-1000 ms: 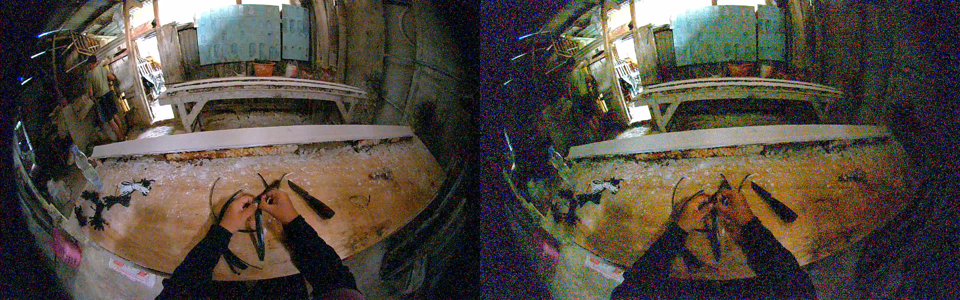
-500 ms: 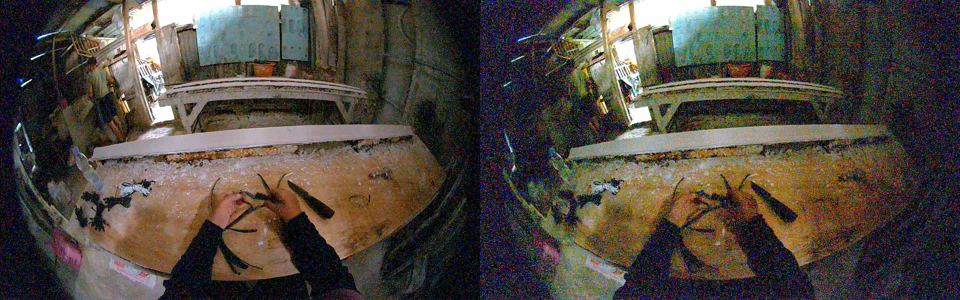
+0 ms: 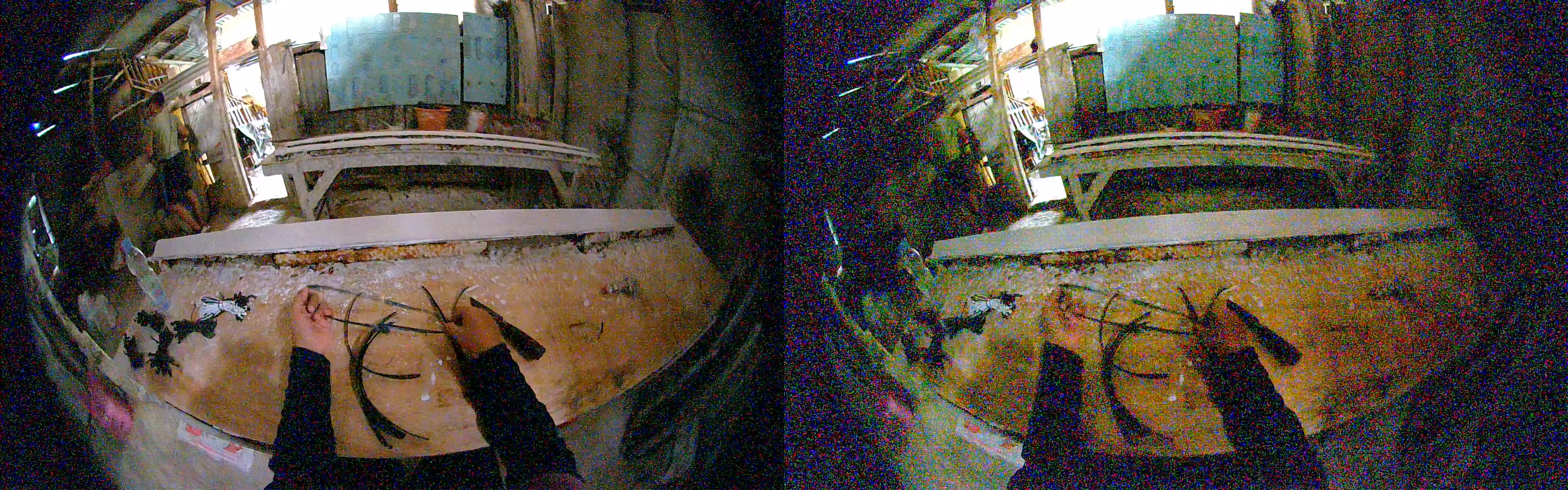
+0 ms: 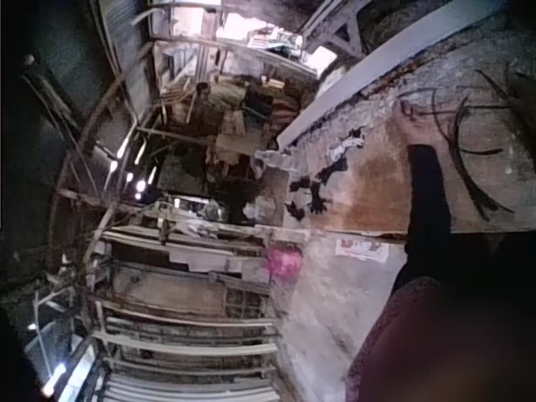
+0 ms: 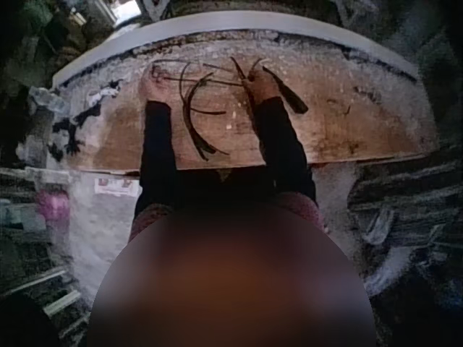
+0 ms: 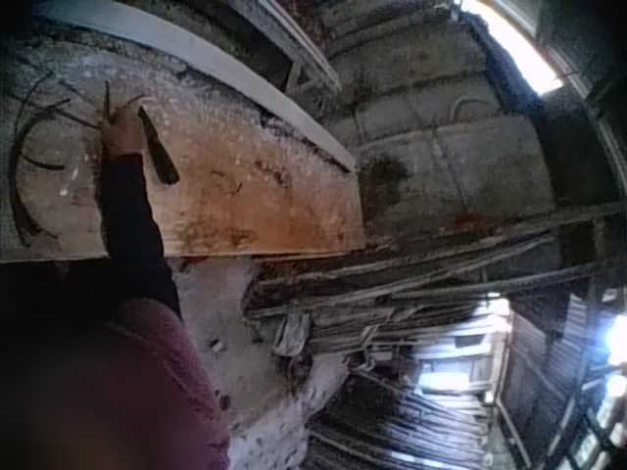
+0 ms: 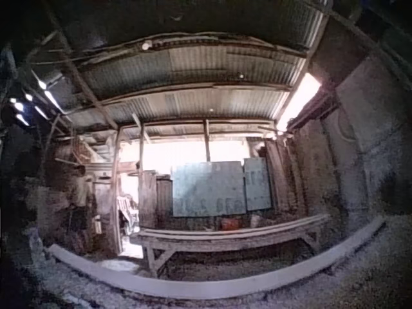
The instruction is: The person uses a knife to cut black cable ties into smaller pieces on a wooden workbench. The person repeatedly picks up, cuts, and separates the ties, accumulating cut pieces on the table.
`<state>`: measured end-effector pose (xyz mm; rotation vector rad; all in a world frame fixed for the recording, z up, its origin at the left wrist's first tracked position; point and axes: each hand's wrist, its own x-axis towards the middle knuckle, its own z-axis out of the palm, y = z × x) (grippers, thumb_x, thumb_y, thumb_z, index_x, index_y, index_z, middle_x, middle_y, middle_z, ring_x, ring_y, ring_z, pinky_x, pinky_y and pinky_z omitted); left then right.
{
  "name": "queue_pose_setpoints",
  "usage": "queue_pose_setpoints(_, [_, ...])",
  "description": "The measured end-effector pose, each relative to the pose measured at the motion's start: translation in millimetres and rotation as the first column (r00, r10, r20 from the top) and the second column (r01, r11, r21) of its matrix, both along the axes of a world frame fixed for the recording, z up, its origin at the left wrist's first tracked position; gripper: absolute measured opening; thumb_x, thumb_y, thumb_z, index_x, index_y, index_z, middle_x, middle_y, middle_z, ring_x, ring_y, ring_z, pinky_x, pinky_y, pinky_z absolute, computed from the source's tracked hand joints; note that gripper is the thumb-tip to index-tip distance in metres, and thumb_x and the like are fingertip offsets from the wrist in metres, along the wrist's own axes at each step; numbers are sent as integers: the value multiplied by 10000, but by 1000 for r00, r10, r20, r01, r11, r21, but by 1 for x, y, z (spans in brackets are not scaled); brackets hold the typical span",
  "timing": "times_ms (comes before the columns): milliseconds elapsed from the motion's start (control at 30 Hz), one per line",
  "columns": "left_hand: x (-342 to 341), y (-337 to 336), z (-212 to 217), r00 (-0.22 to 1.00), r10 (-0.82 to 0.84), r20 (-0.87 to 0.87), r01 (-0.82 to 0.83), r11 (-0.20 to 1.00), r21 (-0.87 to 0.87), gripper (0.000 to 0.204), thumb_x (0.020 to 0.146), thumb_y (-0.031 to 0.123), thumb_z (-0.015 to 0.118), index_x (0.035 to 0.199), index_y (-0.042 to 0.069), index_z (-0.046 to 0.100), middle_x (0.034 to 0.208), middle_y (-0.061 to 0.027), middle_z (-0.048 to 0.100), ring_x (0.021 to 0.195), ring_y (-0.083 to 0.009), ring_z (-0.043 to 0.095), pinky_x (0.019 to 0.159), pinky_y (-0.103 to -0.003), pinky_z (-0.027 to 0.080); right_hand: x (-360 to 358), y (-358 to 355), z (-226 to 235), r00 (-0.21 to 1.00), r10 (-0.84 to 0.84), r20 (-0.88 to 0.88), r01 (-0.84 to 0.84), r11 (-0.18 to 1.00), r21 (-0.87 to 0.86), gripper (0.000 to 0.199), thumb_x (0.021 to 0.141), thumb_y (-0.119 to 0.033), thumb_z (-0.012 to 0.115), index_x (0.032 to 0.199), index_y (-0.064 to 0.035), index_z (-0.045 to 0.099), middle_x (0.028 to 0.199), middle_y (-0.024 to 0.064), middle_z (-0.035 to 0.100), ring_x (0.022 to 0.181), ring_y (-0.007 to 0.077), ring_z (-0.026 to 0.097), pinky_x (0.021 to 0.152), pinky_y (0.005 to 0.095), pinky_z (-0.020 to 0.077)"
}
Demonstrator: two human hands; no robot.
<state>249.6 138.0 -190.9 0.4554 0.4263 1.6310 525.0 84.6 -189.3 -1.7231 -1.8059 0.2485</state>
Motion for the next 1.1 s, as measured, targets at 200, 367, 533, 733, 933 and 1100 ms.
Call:
queue_pose_setpoints(200, [-30, 11, -9, 991, 73, 110, -74, 997, 0, 172, 798, 224, 461, 663, 128, 418, 495, 51, 332, 375, -61, 296, 350, -182, 286, 3, 6, -3, 997, -50, 61, 50, 999, 2, 255, 642, -293, 575, 699, -44, 557, 678, 142, 558, 639, 299, 539, 574, 377, 423])
queue_pose_setpoints(367, [-36, 13, -10, 980, 156, 124, -156, 988, -10, 135, 798, 209, 468, 709, 116, 426, 504, 47, 339, 364, -47, 281, 315, -155, 243, 6, 9, -7, 998, -47, 29, 46, 999, 26, 271, 639, -305, 573, 708, -43, 558, 658, 133, 553, 618, 279, 540, 559, 359, 422])
queue_pose_setpoints(533, [-32, 13, -8, 991, 101, 89, -105, 994, 38, 139, 796, 208, 476, 702, 120, 427, 507, 47, 342, 355, -40, 264, 308, -162, 239, 11, 17, -15, 998, 31, -48, -31, 1000, -4, 240, 633, -258, 598, 703, -32, 560, 666, 130, 557, 624, 279, 539, 574, 355, 424])
queue_pose_setpoints(733, [-1, -3, 0, 976, -187, -108, 189, 982, 7, 84, 782, 177, 496, 727, 130, 453, 513, 51, 333, 362, -27, 261, 308, -153, 208, 5, 10, -17, 984, 116, -134, -124, 991, -49, 200, 645, -208, 602, 710, -23, 565, 675, 152, 563, 649, 300, 544, 602, 354, 429])
queue_pose_setpoints(933, [33, -29, 18, 715, -285, -638, 364, 931, -9, 60, 761, 137, 532, 759, 102, 484, 526, 65, 357, 379, -6, 259, 323, -146, 183, 0, 7, -12, 999, 24, 34, -23, 999, -38, 213, 682, -229, 581, 767, -34, 571, 712, 157, 571, 678, 286, 554, 612, 353, 436])
queue_pose_setpoints(1100, [41, -33, 21, 561, -374, -738, 404, 902, -149, 85, 755, 169, 557, 751, 107, 500, 520, 81, 349, 391, -3, 263, 337, -148, 179, -7, 21, -19, 849, 226, -478, -149, 970, 194, 215, 738, -165, 537, 930, -69, 533, 758, 86, 571, 668, 179, 554, 559, 307, 444])
